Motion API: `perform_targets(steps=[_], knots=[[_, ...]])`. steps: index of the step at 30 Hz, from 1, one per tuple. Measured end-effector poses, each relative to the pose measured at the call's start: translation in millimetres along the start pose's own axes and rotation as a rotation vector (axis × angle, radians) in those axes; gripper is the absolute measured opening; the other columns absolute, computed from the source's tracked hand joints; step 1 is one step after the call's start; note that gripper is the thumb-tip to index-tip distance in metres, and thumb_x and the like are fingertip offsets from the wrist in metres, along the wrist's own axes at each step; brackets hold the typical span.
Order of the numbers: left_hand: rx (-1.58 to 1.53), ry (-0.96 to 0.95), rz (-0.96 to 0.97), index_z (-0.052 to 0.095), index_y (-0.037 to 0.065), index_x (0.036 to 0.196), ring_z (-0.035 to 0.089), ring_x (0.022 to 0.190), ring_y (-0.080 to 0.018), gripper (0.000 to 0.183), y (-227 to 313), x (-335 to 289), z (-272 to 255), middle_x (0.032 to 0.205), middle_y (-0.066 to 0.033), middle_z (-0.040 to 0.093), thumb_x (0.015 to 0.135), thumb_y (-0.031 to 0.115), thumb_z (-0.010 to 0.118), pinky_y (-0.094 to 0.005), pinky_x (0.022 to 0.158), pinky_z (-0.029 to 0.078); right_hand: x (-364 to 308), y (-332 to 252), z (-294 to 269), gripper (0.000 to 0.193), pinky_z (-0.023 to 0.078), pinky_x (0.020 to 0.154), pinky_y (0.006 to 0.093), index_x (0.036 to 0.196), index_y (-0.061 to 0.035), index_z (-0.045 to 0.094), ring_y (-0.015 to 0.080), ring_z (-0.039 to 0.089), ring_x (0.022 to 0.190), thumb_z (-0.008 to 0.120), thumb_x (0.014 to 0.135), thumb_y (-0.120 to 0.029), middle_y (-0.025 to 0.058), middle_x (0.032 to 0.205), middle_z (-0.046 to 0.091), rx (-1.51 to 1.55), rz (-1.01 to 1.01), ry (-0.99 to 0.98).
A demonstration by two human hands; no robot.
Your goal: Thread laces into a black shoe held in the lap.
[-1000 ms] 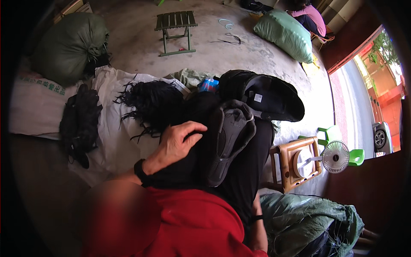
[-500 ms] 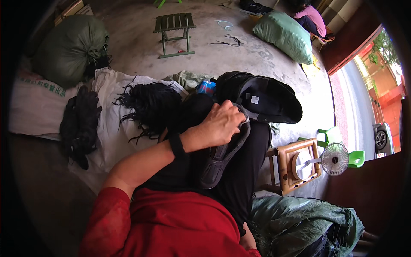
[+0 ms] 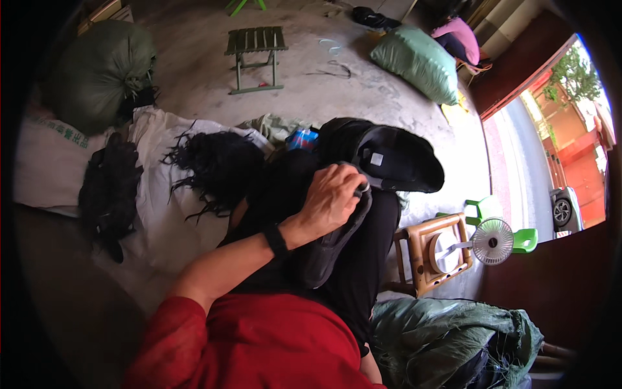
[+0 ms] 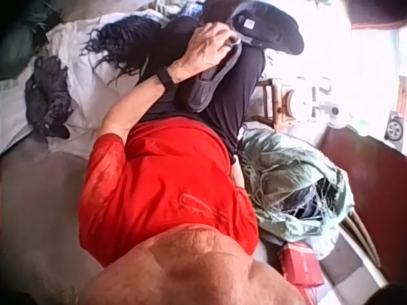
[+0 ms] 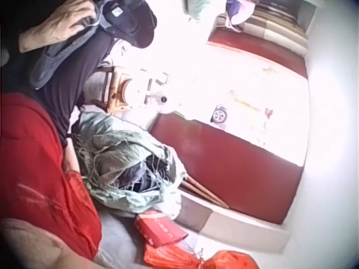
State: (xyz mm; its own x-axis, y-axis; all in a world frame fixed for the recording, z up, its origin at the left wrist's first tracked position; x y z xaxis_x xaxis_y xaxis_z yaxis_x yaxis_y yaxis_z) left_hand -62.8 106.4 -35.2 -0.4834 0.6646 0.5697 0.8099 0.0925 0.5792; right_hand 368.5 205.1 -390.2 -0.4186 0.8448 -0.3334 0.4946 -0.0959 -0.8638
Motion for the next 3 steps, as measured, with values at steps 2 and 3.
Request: perform_targets(steps=[2,3], knots=[[-0.1,0.009,-0.006,0.058,0.008,0.113,0.051,0.116,-0.0304,0.045,-2.8,2.4,-6.9,0.121,-0.0108,0.053,0.071,0.01,0.075,-0.0432,0.098,0.04,24.7,-9.6,-0.7,0.031,0.049,0.083,0.0331,0.102,-0.0046,0.065,0.0195,0.061,0.088,0.046,0.1,-0.029,0.0139,0.096,0.067,0.016,-0.03,0.064],[-0.087,-0.027,-0.027,0.058,0.01,0.115,0.047,0.123,-0.0335,0.051,0.1,1.9,-12.7,0.128,-0.0141,0.05,0.068,0.013,0.078,-0.0441,0.106,0.036,60.7,-29.2,-0.7,0.031,0.049,0.083,0.0331,0.102,-0.0046,0.065,0.0195,0.061,0.088,0.046,0.1,-0.029,0.0139,0.096,0.067,0.011,-0.169,0.061]])
Point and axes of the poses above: each hand's wrist, its own x-axis towards the middle knuckle, its own z-axis out of the palm, y = z × x, the point moved 2 cm from there along x, towards the middle knuckle
